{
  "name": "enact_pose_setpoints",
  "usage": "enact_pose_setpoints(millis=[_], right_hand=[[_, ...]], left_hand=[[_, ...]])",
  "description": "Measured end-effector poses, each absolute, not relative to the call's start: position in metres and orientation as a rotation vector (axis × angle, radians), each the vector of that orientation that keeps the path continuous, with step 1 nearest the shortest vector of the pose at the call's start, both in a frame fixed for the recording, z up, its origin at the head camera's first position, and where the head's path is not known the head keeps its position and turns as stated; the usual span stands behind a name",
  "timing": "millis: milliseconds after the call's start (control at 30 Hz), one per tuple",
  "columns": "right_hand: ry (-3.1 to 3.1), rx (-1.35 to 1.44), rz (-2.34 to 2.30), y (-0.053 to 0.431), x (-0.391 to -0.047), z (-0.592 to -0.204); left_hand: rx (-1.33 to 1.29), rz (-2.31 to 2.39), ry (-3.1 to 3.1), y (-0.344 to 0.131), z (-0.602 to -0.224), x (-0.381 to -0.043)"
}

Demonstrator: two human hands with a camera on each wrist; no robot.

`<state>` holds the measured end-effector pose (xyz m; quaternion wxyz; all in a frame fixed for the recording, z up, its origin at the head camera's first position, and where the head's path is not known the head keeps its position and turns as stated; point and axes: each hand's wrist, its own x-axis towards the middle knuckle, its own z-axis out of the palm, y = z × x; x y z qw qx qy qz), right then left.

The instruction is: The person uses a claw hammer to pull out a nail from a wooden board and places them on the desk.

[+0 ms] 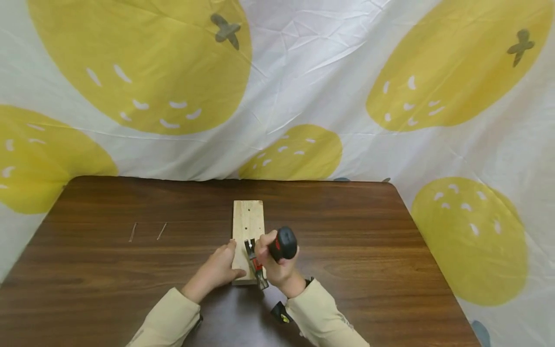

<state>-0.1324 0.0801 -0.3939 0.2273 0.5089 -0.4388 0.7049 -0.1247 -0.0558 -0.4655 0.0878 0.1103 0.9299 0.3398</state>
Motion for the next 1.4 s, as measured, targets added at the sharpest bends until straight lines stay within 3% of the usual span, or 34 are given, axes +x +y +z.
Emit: enact_pose_setpoints(millis=[333,567,667,833,1000,1400], right_hand=[[-1.055,1.535,2.055,0.094,-0.134,-0.391],[-1.025,1.432,2.2,0.137,-0.203,-0.505],[-0.992,1.471,2.236,0.133,-0.203,-0.463],[-0.991,1.508,2.357,0.112,-0.18,-0.351],[-1.036,1.444,2.476,0.109,-0.185,-0.332],[-1.083,1.452,2.555,0.112,-0.191,-0.331]], left_hand=[[0.284,0.948,2.779,-0.062,-0.467,-0.125],[0.276,0.978,2.768,-0.067,-0.469,-0.123],[0.299,1.006,2.827,-0.072,-0.469,-0.124],[0.446,1.234,3.035,-0.073,-0.461,-0.132],[0.646,1.427,3.143,-0.064,-0.454,-0.137],[0.767,1.446,3.294,-0.056,-0.46,-0.147]])
